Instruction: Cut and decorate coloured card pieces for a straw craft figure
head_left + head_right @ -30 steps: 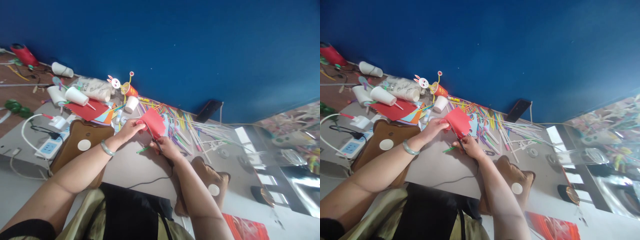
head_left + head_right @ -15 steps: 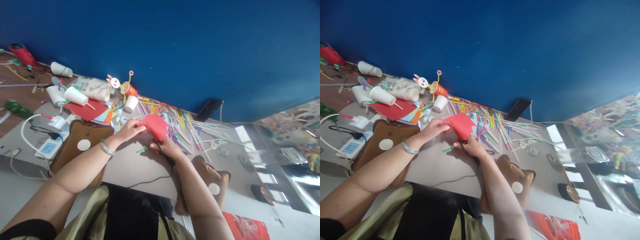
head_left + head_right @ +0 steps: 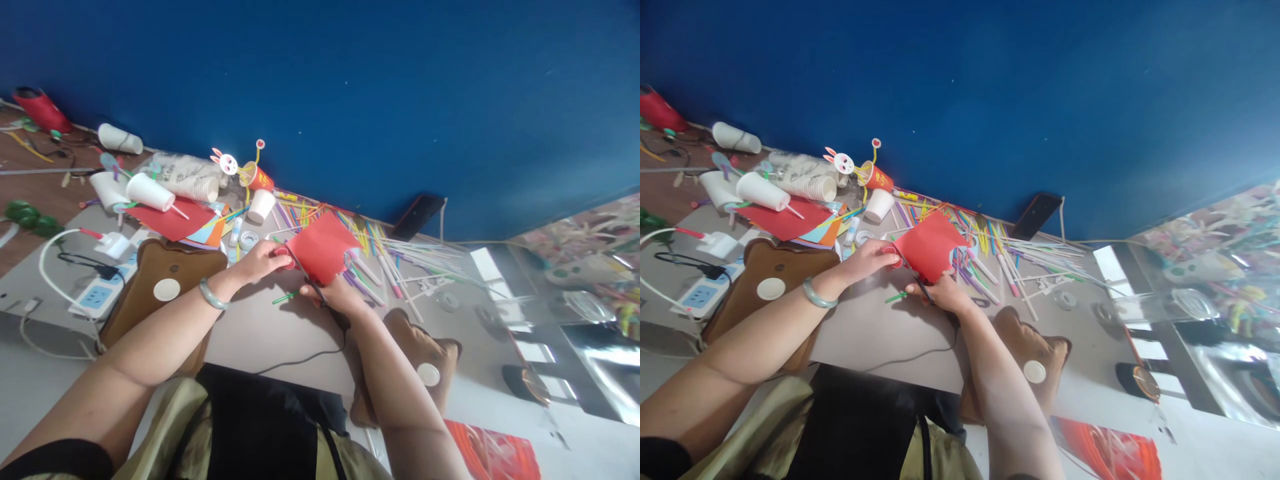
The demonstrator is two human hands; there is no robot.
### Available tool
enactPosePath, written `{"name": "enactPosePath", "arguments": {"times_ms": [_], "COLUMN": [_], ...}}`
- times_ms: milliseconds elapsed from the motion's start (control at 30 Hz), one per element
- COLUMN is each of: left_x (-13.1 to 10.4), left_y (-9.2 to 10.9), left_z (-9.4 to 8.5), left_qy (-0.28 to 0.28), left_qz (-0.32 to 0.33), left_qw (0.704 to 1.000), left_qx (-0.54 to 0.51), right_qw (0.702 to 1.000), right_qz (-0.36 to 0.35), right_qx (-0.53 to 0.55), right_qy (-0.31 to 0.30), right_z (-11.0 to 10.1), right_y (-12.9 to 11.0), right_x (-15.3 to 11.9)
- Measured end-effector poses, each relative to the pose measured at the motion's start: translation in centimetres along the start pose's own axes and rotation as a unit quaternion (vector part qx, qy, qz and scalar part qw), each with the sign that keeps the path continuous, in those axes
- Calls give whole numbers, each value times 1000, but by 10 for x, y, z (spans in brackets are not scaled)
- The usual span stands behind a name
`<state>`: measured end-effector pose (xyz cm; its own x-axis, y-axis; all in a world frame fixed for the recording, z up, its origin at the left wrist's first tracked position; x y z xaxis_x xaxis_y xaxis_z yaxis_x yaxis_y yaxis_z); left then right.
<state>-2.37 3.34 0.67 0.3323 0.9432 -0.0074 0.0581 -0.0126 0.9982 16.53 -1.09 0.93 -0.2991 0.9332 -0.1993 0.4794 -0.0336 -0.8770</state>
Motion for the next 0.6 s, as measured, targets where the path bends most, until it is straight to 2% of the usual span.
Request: {"name": "enactPosePath", "arguments": {"times_ms": [200,467,600], "left_x": [1,3,4], "left_y": [-3,-8,-10], "left_z": [-1,-2,0], "left_qy": [-1,4,-15], "left_qz": [-2,-23,-25], "left_qw": [1000,999,999], "left_qx": [19,33,26], "right_qw": [998,999,999], "right_qz": [38,31,33], "right_qx": [4,-7,9], "right_qy": [-40,-32,-16], "right_z": [0,0,1], "right_y": [6,4,6], "right_x": [1,3,3]}}
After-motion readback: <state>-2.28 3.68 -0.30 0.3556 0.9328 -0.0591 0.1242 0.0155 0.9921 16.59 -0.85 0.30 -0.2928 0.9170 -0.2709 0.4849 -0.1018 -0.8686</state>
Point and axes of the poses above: each hand's wrist, its own x-axis towards the middle knuckle, its own z-axis out of the palm, y = z × x, the point moved 3 cm from there along x, towards the middle knuckle, and after that the axes turned 8 degrees about y, right-handed, at the moved point
